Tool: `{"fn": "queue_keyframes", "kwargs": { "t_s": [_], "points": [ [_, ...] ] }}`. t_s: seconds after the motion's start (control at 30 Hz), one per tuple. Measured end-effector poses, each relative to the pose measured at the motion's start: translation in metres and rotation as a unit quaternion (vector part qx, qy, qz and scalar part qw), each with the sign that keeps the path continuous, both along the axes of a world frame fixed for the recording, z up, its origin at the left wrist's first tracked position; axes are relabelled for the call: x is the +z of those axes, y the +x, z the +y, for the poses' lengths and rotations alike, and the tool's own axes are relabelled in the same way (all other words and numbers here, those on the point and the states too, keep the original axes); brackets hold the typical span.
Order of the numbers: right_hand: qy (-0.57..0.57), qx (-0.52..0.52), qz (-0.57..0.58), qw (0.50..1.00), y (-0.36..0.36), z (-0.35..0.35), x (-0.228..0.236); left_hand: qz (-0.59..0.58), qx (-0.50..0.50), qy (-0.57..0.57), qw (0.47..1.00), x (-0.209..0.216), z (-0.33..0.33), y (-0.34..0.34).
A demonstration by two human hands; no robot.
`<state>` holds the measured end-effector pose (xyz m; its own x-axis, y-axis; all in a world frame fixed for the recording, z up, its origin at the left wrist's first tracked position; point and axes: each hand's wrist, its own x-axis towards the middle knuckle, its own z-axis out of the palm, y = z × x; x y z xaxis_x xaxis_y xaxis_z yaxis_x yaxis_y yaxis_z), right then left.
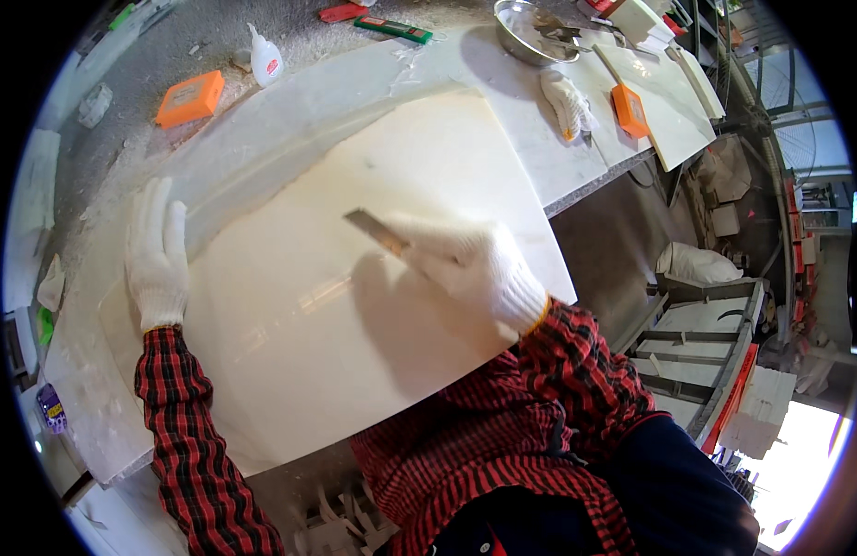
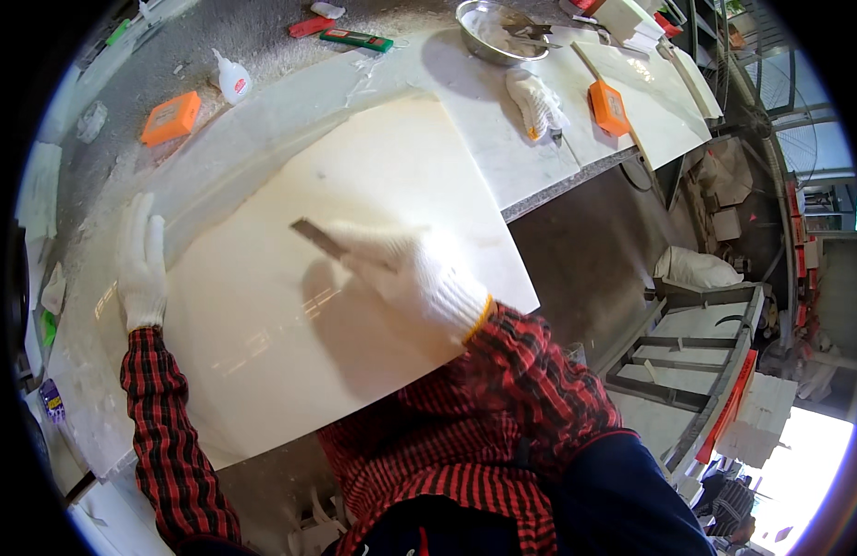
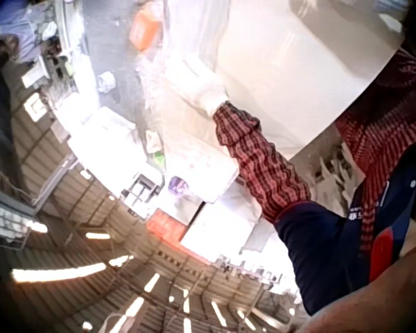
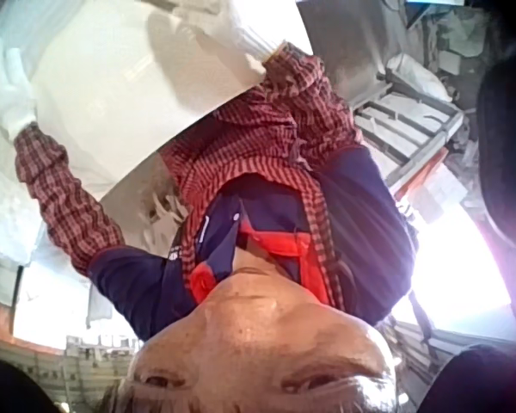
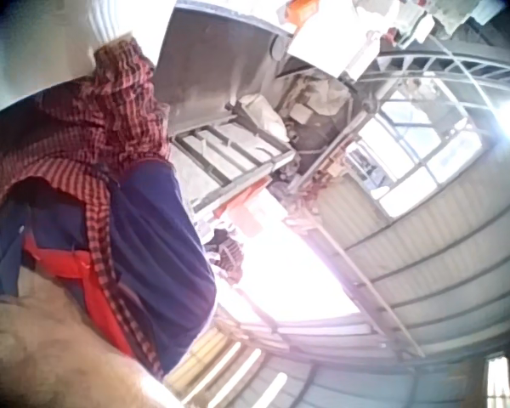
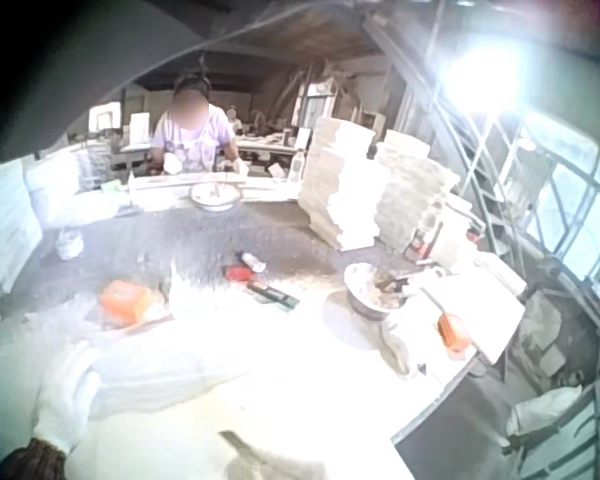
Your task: The person applies glue from a bottle onto a large white sheet and spreads it evenly using a metal spatula. They repeatedly wipe the surface with gloved hands and reapply glue to ensure full coverage across the sheet.
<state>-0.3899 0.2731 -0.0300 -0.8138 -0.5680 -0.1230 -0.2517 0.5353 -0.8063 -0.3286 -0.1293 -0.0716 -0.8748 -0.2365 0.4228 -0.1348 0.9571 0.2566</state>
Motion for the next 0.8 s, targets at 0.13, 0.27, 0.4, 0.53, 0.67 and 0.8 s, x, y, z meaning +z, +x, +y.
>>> {"fn": "queue_keyframes", "kwargs": {
  "t_s": [0.13, 0.27, 0.4, 0.53, 0.67, 0.8],
  "points": [
    [-0.123, 0.022, 0.100, 0.987, 0.044, 0.024, -0.014, 0.044, -0.022, -0.019, 0.999, 0.005, -0.003, 0.008],
    [-0.106, -0.059, 0.164, 0.979, 0.058, 0.074, -0.027, 0.012, -0.019, 0.032, 0.999, 0.007, 0.029, 0.034],
    [-0.104, -0.185, 0.080, 0.974, 0.073, 0.122, -0.020, -0.026, 0.088, 0.143, 0.985, 0.013, 0.036, 0.103],
    [-0.188, -0.355, -0.105, 0.910, 0.078, 0.151, -0.022, -0.056, 0.211, 0.098, 0.971, 0.012, 0.005, 0.211],
    [-0.207, -0.371, -0.133, 0.895, 0.060, 0.162, -0.019, -0.054, 0.318, 0.149, 0.935, 0.009, 0.021, 0.273],
    [-0.190, -0.357, -0.124, 0.906, 0.048, 0.158, -0.012, -0.060, 0.348, 0.139, 0.925, -0.007, 0.019, 0.299]
  ]
}}
